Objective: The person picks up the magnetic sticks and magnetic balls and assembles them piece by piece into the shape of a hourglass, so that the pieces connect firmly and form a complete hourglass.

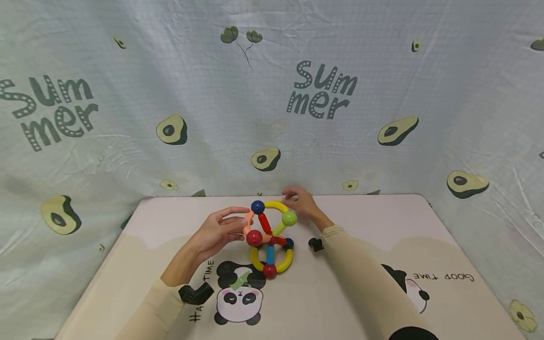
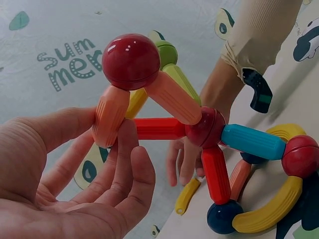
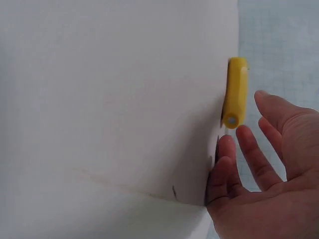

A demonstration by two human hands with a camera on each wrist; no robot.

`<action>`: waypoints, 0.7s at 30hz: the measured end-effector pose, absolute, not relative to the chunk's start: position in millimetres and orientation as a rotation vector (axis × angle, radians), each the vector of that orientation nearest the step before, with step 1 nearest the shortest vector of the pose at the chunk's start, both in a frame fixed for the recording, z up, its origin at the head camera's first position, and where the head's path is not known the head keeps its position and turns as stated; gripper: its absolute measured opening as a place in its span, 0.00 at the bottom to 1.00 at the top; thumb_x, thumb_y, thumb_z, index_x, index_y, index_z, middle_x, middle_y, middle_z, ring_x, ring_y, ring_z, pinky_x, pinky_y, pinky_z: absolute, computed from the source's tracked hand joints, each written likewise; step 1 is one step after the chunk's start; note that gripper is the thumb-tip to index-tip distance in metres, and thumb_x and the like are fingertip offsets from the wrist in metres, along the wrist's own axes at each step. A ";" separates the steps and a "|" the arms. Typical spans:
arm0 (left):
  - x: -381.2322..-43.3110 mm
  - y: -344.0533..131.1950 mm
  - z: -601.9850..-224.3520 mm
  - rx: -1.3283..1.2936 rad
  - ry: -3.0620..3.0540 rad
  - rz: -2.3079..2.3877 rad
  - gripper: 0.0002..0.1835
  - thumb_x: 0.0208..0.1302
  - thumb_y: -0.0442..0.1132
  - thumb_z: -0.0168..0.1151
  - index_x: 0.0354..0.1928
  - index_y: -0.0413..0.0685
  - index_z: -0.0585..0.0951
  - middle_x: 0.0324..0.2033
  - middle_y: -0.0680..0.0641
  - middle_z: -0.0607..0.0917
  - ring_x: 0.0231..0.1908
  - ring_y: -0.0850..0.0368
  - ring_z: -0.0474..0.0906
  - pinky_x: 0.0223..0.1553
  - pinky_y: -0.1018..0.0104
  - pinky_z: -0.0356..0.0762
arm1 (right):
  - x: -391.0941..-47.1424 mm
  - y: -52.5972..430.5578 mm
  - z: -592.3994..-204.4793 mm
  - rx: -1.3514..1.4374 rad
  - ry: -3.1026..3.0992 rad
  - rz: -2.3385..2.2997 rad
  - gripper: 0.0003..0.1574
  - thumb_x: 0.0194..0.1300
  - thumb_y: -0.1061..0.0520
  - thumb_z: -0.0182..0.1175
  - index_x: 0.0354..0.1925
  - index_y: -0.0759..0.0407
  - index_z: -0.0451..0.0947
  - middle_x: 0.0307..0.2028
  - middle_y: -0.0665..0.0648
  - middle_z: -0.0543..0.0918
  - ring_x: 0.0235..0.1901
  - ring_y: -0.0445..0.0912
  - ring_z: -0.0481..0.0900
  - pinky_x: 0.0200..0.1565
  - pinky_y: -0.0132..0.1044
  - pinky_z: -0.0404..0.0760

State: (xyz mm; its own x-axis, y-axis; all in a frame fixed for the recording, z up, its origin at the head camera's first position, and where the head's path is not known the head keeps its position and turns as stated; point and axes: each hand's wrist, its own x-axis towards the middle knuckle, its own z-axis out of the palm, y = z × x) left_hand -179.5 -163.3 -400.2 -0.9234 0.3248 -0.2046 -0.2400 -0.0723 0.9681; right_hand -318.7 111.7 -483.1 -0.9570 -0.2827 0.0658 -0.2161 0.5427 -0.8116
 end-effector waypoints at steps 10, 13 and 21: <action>-179.0 -163.5 -400.5 0.092 1.833 2.056 0.27 0.72 0.39 0.66 0.69 0.39 0.72 0.49 0.43 0.85 0.44 0.51 0.83 0.50 0.60 0.83 | -319.9 102.7 -485.6 -0.413 2.755 -1.324 0.11 0.70 0.61 0.66 0.50 0.62 0.84 0.44 0.60 0.85 0.48 0.56 0.79 0.54 0.47 0.80; -178.8 -163.1 -400.2 0.094 1.837 2.052 0.27 0.72 0.38 0.65 0.69 0.39 0.72 0.50 0.43 0.85 0.44 0.51 0.83 0.50 0.61 0.83 | -318.5 102.1 -484.8 -0.369 2.752 -1.306 0.10 0.70 0.61 0.66 0.49 0.61 0.85 0.43 0.59 0.85 0.46 0.55 0.79 0.53 0.46 0.81; -179.4 -161.4 -399.3 0.070 1.847 2.053 0.27 0.72 0.39 0.66 0.69 0.39 0.73 0.50 0.43 0.85 0.44 0.50 0.83 0.49 0.61 0.83 | -318.8 111.4 -485.8 -0.361 2.771 -1.179 0.09 0.71 0.59 0.65 0.47 0.60 0.86 0.40 0.57 0.82 0.42 0.51 0.77 0.48 0.42 0.80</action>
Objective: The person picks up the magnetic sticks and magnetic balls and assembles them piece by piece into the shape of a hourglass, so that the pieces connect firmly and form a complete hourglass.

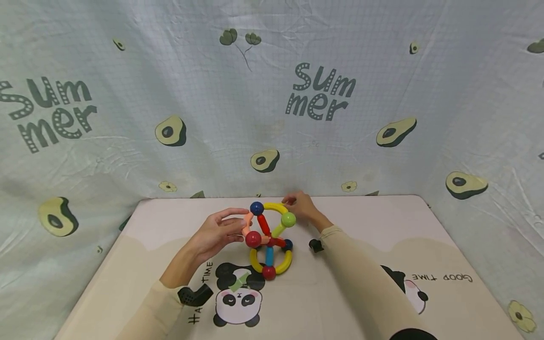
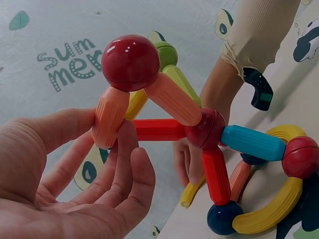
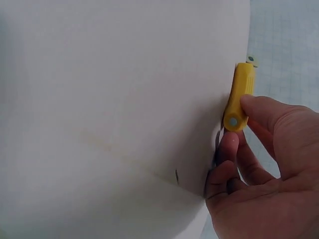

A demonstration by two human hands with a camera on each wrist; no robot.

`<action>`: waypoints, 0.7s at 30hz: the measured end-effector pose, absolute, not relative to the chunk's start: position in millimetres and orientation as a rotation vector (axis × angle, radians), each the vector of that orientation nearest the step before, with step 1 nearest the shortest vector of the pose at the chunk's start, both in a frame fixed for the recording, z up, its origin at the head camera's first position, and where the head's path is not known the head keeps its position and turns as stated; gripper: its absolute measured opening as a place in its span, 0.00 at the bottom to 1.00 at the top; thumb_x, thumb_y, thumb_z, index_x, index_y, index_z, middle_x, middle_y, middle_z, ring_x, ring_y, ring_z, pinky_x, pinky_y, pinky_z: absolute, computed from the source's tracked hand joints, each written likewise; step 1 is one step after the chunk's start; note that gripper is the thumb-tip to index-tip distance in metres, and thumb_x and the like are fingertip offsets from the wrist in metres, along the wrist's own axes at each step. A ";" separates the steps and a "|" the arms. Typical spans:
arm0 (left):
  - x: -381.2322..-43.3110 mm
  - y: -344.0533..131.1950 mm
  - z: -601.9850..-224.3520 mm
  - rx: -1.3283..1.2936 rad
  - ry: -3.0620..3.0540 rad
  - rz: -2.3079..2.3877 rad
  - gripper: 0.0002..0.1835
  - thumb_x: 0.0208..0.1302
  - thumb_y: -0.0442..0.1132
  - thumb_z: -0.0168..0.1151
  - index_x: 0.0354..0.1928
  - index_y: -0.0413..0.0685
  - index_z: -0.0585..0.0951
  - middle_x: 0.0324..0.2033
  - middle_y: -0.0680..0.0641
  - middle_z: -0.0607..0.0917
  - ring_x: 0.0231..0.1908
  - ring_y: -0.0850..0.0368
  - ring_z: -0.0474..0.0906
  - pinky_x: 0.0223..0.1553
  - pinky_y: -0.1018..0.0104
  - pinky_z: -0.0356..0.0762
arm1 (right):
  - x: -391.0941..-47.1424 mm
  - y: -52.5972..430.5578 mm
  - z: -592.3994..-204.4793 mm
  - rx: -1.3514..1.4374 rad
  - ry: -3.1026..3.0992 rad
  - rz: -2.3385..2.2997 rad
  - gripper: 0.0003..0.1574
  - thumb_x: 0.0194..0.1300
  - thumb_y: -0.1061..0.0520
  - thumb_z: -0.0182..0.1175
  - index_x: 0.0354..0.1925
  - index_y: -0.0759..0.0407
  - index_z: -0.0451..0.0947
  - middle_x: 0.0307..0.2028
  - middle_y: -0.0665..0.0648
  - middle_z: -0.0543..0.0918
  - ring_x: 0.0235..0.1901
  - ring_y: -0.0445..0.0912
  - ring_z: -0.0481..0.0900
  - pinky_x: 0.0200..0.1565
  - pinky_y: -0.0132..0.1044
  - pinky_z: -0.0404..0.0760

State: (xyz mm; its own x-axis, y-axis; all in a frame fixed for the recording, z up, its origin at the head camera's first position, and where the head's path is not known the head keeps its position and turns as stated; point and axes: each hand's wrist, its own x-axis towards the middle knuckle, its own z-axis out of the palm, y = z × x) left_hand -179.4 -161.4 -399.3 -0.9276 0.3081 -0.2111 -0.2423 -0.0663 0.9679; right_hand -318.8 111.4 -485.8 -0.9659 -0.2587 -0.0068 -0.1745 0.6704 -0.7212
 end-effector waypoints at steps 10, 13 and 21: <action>-178.5 -161.5 -398.6 0.080 1.846 2.048 0.28 0.72 0.39 0.66 0.69 0.39 0.72 0.51 0.42 0.85 0.44 0.51 0.84 0.49 0.61 0.83 | -307.4 134.4 -473.8 -0.481 2.803 -0.995 0.08 0.68 0.61 0.67 0.44 0.62 0.86 0.36 0.56 0.83 0.37 0.49 0.77 0.43 0.40 0.79; -178.2 -162.5 -398.9 0.090 1.848 2.046 0.28 0.72 0.39 0.66 0.69 0.39 0.72 0.53 0.40 0.85 0.45 0.52 0.84 0.51 0.61 0.83 | -304.3 143.3 -468.4 -0.505 2.784 -0.970 0.07 0.66 0.61 0.68 0.42 0.62 0.85 0.35 0.56 0.83 0.36 0.48 0.77 0.42 0.39 0.79; -177.9 -162.0 -399.1 0.104 1.848 2.042 0.27 0.73 0.39 0.65 0.69 0.39 0.72 0.51 0.43 0.86 0.45 0.51 0.84 0.53 0.59 0.82 | -303.0 158.7 -458.3 -0.511 2.712 -0.923 0.06 0.63 0.65 0.69 0.40 0.62 0.82 0.38 0.56 0.83 0.35 0.47 0.78 0.38 0.36 0.79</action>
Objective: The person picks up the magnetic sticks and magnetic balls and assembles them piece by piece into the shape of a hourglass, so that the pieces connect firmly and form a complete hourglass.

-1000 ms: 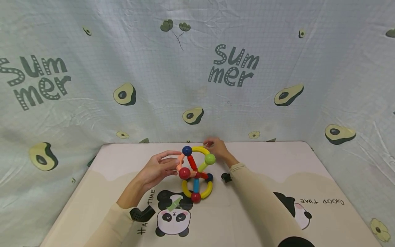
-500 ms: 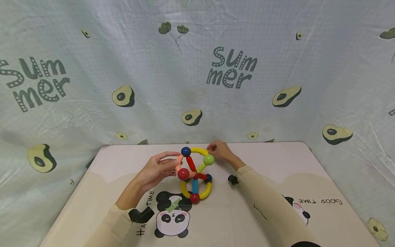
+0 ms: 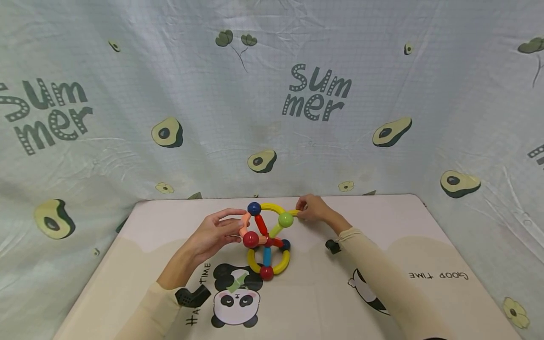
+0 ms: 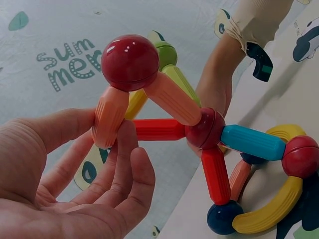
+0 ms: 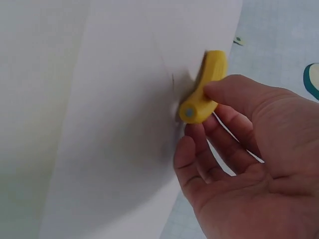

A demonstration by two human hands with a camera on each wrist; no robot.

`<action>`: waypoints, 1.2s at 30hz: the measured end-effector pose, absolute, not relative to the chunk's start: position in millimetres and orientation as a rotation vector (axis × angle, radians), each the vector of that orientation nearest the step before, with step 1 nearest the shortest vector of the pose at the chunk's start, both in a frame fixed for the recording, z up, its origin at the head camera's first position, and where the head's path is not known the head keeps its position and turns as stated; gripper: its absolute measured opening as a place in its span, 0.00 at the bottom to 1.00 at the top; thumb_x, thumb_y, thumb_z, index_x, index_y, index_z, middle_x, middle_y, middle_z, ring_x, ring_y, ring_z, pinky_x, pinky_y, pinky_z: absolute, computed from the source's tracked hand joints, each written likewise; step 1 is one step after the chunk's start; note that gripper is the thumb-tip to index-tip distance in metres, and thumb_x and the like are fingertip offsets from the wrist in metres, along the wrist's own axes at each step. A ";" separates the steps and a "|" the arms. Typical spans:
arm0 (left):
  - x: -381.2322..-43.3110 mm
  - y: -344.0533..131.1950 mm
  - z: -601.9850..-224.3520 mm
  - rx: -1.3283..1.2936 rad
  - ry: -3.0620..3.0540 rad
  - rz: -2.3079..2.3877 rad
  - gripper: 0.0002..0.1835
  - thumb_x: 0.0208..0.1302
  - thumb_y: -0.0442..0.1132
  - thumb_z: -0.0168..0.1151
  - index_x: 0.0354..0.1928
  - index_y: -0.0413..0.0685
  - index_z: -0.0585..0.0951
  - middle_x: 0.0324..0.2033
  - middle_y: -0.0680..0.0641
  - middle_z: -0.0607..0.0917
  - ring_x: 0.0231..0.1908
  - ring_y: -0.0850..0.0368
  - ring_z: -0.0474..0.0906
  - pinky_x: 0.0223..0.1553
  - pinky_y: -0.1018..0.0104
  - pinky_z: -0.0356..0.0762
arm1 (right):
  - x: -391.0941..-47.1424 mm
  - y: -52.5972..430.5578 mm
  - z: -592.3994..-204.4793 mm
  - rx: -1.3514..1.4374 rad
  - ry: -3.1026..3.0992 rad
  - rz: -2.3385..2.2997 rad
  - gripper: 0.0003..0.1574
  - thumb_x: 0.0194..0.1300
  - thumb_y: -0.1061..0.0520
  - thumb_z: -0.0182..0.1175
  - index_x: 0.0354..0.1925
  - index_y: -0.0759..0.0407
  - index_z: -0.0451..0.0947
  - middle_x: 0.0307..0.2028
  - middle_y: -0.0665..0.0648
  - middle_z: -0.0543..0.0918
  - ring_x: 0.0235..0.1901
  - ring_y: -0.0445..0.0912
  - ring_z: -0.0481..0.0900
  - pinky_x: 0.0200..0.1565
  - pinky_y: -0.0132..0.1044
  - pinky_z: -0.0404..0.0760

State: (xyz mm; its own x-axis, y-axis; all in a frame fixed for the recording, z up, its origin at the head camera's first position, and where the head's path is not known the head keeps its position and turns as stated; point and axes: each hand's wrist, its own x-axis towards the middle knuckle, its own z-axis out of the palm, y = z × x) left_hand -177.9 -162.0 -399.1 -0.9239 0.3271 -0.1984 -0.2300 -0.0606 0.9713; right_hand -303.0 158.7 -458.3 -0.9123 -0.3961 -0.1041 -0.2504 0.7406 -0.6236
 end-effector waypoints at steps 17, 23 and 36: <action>-177.8 -160.3 -397.0 0.094 1.840 2.051 0.28 0.72 0.39 0.66 0.70 0.38 0.71 0.50 0.43 0.86 0.44 0.52 0.84 0.51 0.60 0.83 | -304.0 159.5 -453.1 -0.689 2.670 -0.771 0.16 0.67 0.68 0.63 0.50 0.57 0.85 0.39 0.58 0.83 0.35 0.49 0.76 0.38 0.36 0.78; -178.6 -160.2 -397.7 0.112 1.810 2.073 0.28 0.72 0.38 0.65 0.70 0.37 0.71 0.49 0.43 0.86 0.43 0.52 0.84 0.50 0.60 0.83 | -305.4 159.8 -453.7 -0.710 2.693 -0.753 0.12 0.67 0.67 0.65 0.46 0.57 0.86 0.35 0.56 0.83 0.32 0.48 0.75 0.35 0.36 0.77; -179.3 -159.4 -397.5 0.092 1.828 2.072 0.27 0.72 0.39 0.65 0.69 0.39 0.72 0.48 0.43 0.86 0.43 0.51 0.84 0.49 0.61 0.83 | -294.2 173.5 -440.6 -0.704 2.702 -0.772 0.11 0.66 0.64 0.68 0.45 0.55 0.81 0.47 0.60 0.85 0.47 0.55 0.83 0.46 0.47 0.83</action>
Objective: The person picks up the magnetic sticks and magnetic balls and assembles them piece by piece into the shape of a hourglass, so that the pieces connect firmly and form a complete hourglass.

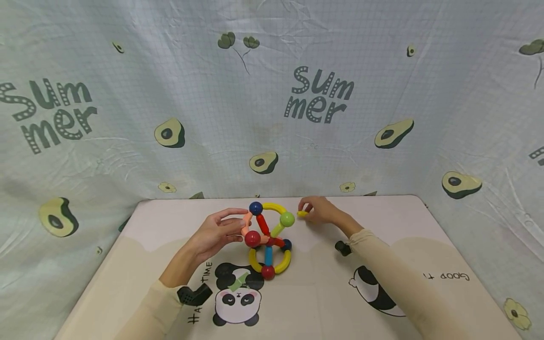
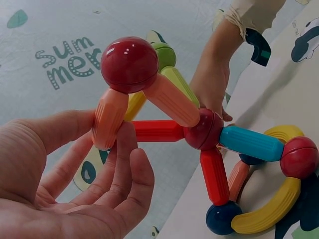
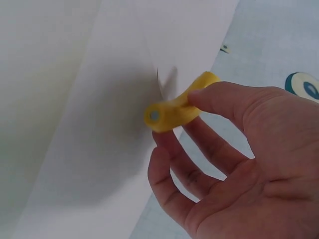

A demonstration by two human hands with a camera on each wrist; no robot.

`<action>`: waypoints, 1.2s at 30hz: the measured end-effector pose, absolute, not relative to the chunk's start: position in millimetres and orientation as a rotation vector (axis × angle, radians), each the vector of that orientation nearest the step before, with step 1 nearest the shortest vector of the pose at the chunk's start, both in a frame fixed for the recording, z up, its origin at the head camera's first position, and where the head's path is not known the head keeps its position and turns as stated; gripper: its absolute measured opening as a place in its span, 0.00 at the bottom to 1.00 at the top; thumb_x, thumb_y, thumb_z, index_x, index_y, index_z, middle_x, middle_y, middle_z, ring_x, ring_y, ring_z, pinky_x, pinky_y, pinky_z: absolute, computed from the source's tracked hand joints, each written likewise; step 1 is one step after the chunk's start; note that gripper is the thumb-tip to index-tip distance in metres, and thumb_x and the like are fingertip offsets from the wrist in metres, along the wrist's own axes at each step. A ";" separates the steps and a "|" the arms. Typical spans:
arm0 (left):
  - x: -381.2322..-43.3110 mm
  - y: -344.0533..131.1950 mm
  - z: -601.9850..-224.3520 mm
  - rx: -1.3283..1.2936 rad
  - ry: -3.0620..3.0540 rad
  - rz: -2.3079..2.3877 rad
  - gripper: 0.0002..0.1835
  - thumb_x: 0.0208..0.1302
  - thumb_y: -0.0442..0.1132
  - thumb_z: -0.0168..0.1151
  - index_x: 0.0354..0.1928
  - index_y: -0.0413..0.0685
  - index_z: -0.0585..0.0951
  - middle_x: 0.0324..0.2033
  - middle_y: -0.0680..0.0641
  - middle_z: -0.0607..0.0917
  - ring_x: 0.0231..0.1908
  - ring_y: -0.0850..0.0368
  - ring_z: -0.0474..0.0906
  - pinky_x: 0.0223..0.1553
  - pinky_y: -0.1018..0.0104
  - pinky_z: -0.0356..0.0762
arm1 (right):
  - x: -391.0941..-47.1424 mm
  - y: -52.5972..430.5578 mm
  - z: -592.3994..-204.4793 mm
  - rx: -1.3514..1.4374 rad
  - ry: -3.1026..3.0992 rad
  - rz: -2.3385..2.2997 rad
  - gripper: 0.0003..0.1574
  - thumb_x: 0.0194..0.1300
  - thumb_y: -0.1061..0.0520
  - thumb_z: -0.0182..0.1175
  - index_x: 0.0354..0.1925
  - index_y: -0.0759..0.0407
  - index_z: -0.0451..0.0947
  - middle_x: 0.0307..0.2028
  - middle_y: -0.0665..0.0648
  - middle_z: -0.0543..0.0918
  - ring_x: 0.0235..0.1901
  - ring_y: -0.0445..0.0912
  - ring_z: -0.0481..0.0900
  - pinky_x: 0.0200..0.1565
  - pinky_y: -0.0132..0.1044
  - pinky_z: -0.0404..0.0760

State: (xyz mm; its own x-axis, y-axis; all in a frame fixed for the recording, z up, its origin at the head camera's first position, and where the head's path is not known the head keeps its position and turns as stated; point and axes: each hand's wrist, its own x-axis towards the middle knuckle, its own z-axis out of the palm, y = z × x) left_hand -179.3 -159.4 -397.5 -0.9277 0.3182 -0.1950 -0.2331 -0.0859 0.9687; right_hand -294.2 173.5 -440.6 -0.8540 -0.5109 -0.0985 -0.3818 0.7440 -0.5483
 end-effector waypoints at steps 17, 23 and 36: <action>-178.6 -162.1 -398.6 0.099 1.845 2.047 0.28 0.72 0.40 0.66 0.70 0.39 0.71 0.53 0.41 0.85 0.44 0.52 0.84 0.53 0.58 0.82 | -257.7 201.3 -425.1 -0.723 2.558 -1.171 0.15 0.67 0.64 0.68 0.51 0.54 0.82 0.46 0.59 0.87 0.40 0.51 0.86 0.34 0.48 0.87; -177.2 -162.7 -398.5 0.117 1.845 2.047 0.28 0.72 0.39 0.65 0.70 0.39 0.71 0.52 0.42 0.86 0.45 0.51 0.84 0.53 0.58 0.82 | -243.1 205.9 -420.8 -0.691 2.415 -1.360 0.16 0.69 0.61 0.68 0.54 0.52 0.81 0.50 0.65 0.85 0.41 0.52 0.86 0.35 0.47 0.87; -177.0 -164.5 -399.7 0.137 1.845 2.040 0.28 0.72 0.39 0.65 0.70 0.39 0.71 0.54 0.37 0.84 0.43 0.52 0.84 0.54 0.56 0.82 | -205.0 201.8 -413.1 -0.615 2.255 -1.566 0.15 0.71 0.56 0.67 0.54 0.55 0.82 0.53 0.63 0.83 0.39 0.53 0.85 0.36 0.46 0.87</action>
State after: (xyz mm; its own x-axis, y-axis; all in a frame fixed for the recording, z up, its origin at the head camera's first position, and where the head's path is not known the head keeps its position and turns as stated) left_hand -177.0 -164.5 -399.7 -0.9210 0.3442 -0.1826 -0.2162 -0.0616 0.9744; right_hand -205.0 201.8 -413.1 -0.8535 -0.5206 -0.0213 -0.1617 0.3035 -0.9390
